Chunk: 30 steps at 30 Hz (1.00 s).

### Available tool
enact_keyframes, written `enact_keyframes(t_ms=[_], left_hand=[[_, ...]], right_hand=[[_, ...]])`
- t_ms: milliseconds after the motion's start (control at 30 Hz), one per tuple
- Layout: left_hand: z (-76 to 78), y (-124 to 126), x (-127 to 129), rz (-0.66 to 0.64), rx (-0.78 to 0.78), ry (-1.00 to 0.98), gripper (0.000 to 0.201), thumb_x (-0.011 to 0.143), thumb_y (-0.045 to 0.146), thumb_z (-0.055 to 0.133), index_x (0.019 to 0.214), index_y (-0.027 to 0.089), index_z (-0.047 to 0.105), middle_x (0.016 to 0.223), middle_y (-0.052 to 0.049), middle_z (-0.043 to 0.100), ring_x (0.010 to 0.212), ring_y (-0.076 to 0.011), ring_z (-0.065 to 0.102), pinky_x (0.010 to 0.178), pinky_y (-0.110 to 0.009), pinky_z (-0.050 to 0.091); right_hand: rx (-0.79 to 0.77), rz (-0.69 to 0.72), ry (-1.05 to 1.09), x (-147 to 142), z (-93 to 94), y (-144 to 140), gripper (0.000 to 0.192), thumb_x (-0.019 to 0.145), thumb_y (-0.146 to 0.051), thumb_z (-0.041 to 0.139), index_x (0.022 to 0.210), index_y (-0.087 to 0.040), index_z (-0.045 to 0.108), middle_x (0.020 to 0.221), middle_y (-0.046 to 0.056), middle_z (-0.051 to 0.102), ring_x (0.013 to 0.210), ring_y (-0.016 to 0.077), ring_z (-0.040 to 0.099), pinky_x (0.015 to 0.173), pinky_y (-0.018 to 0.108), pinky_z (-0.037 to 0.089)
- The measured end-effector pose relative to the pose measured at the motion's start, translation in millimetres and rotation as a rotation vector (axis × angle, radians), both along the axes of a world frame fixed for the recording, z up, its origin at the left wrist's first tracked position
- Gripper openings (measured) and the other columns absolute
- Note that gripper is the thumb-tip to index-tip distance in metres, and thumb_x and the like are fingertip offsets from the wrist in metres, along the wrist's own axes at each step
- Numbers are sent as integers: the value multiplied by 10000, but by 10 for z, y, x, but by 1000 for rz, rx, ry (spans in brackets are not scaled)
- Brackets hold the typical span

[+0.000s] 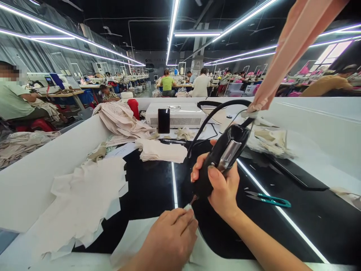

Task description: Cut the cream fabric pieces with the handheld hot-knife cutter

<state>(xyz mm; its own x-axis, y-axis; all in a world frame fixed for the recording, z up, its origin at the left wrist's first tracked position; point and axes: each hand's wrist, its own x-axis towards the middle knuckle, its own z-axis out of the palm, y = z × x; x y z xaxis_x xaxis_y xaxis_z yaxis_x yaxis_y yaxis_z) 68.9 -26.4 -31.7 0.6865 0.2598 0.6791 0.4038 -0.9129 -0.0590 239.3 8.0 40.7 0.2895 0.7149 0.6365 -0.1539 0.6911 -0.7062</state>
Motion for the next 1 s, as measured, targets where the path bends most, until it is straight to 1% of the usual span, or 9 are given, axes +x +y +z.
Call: enact_keyframes(t_ms=[167, 267, 367, 567, 767, 900, 967, 1000], left_hand=[[-18, 17, 4, -3, 4, 2, 293, 1140, 127, 424, 1105, 107, 714, 1114, -69, 816, 966, -196, 787, 790, -318, 657], [-14, 14, 9, -2, 8, 3, 299, 1142, 136, 424, 1097, 98, 717, 1104, -76, 816, 956, -200, 787, 787, -321, 662], [4, 4, 10, -5, 0, 11, 287, 1132, 127, 435, 1102, 90, 718, 1098, -80, 815, 944, -207, 784, 772, -328, 667], [9, 11, 10, 4, 5, -3, 255, 1117, 106, 459, 1105, 84, 712, 1053, -76, 813, 938, -202, 784, 764, -323, 673], [3, -2, 17, 7, -1, 22, 268, 1123, 103, 438, 1117, 92, 707, 1048, -79, 810, 953, -203, 786, 795, -318, 664], [58, 18, -50, -20, -93, 55, 273, 1144, 136, 430, 1177, 126, 701, 1152, -65, 810, 1037, -202, 774, 845, -339, 661], [100, 81, -119, -10, -143, 86, 266, 1150, 161, 442, 1216, 147, 700, 1207, -60, 804, 1091, -213, 764, 883, -368, 659], [119, 127, -158, 16, -166, 108, 264, 1150, 166, 448, 1231, 152, 700, 1232, -63, 799, 1118, -223, 757, 904, -387, 657]], right_hand=[[24, 21, -1, -35, -21, 4, 238, 997, -389, 757, 1127, -303, 578, 867, -56, 690, 581, 121, 638, 548, 269, 551], [11, 5, -18, -41, -35, 9, 196, 1015, -373, 737, 1109, -298, 582, 851, -57, 688, 588, 121, 639, 561, 269, 554], [-5, -2, 5, -43, -25, 1, 225, 1001, -398, 757, 1098, -288, 586, 859, -51, 692, 588, 120, 643, 563, 273, 556], [27, 60, 27, -80, -22, -20, 260, 990, -427, 778, 1113, -298, 590, 873, -53, 694, 601, 120, 646, 561, 270, 558], [15, 57, 16, -115, -51, 6, 231, 1012, -391, 754, 1135, -297, 583, 851, -55, 688, 598, 122, 643, 561, 272, 566], [-7, 57, 20, -68, -10, 4, 271, 964, -385, 811, 1096, -303, 589, 892, -57, 705, 626, 118, 665, 596, 267, 579], [-32, 43, -2, -3, 33, -23, 308, 928, -377, 853, 1095, -305, 605, 926, -52, 714, 666, 122, 679, 630, 274, 591], [-45, 30, -20, 39, 58, -44, 318, 916, -377, 865, 1102, -304, 618, 943, -48, 715, 686, 126, 683, 648, 280, 596]])
